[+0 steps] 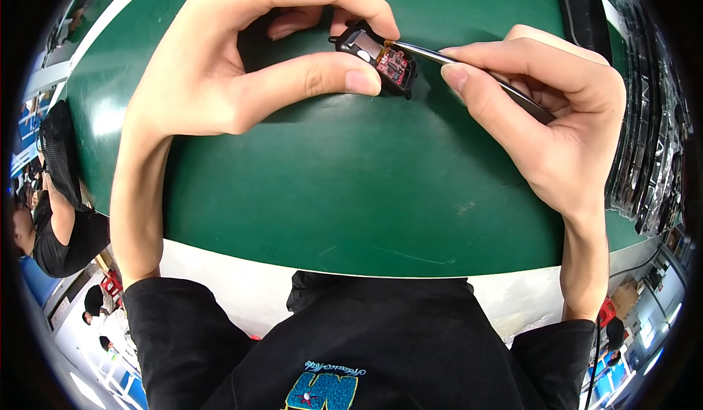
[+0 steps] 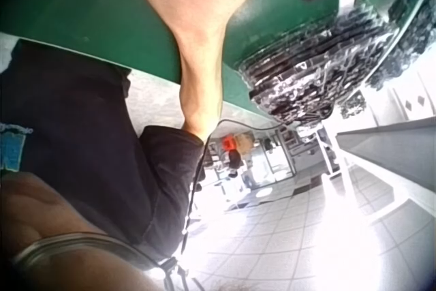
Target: Assembling internal components of a smartwatch using tweezers at a factory workbench.
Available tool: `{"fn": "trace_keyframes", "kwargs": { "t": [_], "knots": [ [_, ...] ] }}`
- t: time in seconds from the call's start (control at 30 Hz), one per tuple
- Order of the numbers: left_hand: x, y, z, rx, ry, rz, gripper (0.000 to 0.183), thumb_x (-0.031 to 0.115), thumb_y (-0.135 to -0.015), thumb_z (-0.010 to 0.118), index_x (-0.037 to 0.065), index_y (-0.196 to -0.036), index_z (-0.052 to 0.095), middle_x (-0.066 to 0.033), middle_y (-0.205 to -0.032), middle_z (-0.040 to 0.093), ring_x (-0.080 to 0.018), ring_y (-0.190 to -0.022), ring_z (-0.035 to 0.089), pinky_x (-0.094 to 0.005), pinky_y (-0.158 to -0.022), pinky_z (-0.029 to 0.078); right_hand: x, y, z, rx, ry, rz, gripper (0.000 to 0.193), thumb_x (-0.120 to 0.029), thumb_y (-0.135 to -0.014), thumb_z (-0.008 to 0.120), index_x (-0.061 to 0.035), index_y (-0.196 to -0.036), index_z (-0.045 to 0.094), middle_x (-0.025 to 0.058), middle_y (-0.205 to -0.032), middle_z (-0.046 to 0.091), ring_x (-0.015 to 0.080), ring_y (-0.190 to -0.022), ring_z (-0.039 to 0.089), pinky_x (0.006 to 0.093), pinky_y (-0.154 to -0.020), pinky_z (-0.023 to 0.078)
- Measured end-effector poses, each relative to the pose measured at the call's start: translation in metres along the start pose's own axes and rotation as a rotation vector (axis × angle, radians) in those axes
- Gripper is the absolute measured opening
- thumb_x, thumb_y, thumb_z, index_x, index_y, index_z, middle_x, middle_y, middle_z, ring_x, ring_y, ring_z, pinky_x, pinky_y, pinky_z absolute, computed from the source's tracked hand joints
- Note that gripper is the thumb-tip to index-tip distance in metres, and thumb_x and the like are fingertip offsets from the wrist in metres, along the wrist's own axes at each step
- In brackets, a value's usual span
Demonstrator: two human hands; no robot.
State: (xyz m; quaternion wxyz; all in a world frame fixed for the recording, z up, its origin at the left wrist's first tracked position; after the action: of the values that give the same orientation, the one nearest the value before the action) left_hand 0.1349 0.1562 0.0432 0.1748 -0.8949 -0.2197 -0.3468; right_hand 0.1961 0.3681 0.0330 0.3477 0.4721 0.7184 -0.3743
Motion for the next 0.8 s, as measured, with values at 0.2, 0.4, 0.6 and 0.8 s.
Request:
{"fn": "trace_keyframes", "kwargs": {
  "t": [0.2,0.4,0.6,0.8],
  "knots": [
    [-0.0005,0.0001,0.0002,0.012,0.007,0.009,0.045,0.015,-0.074,0.086,-0.003,-0.114,0.078,-0.0107,-0.098,0.073,-0.0158,-0.077,0.054,-0.0302,-0.066,0.036,-0.0001,-0.0002,-0.0014,-0.007,0.034,-0.018,0.012,0.005,-0.087,0.084,0.004,-0.099,0.084,-0.0013,-0.066,0.059,0.0023,-0.057,0.044,0.0243,-0.052,0.026],
    [-0.0009,-0.0008,0.0,0.002,-0.001,-0.014,0.046,0.015,-0.073,0.087,-0.003,-0.115,0.078,-0.0105,-0.098,0.072,-0.0155,-0.076,0.053,-0.0301,-0.067,0.037,-0.0006,-0.001,-0.0015,-0.013,0.061,-0.062,0.012,0.005,-0.087,0.083,0.0038,-0.098,0.084,-0.0011,-0.066,0.059,0.0022,-0.056,0.044,0.0245,-0.052,0.026],
    [-0.0008,-0.0001,0.001,0.002,0.008,0.008,0.046,0.014,-0.073,0.087,-0.003,-0.115,0.078,-0.0104,-0.098,0.072,-0.0151,-0.076,0.053,-0.0297,-0.067,0.037,-0.0036,0.0004,-0.0016,-0.013,0.084,-0.062,0.013,0.005,-0.087,0.083,0.0037,-0.099,0.084,-0.0008,-0.065,0.059,0.0025,-0.056,0.044,0.0245,-0.052,0.026],
    [-0.0013,0.0016,0.0001,0.002,0.016,-0.028,0.046,0.014,-0.075,0.088,-0.003,-0.117,0.078,-0.0101,-0.099,0.072,-0.0141,-0.076,0.053,-0.0285,-0.066,0.037,-0.0036,0.0008,0.0,-0.004,0.081,-0.107,0.013,0.006,-0.086,0.082,0.0031,-0.099,0.084,0.0,-0.065,0.059,0.0036,-0.056,0.047,0.0246,-0.052,0.028]
  ]
}}
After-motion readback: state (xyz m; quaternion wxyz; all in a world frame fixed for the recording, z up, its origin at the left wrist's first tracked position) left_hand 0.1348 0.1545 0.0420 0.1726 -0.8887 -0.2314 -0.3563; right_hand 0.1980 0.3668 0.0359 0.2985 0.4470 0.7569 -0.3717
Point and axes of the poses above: each hand's wrist, its own y-axis away from the middle knuckle, its own z-axis out of the palm, x = y × z, the point moved 5 cm from there along -y, towards the middle knuckle
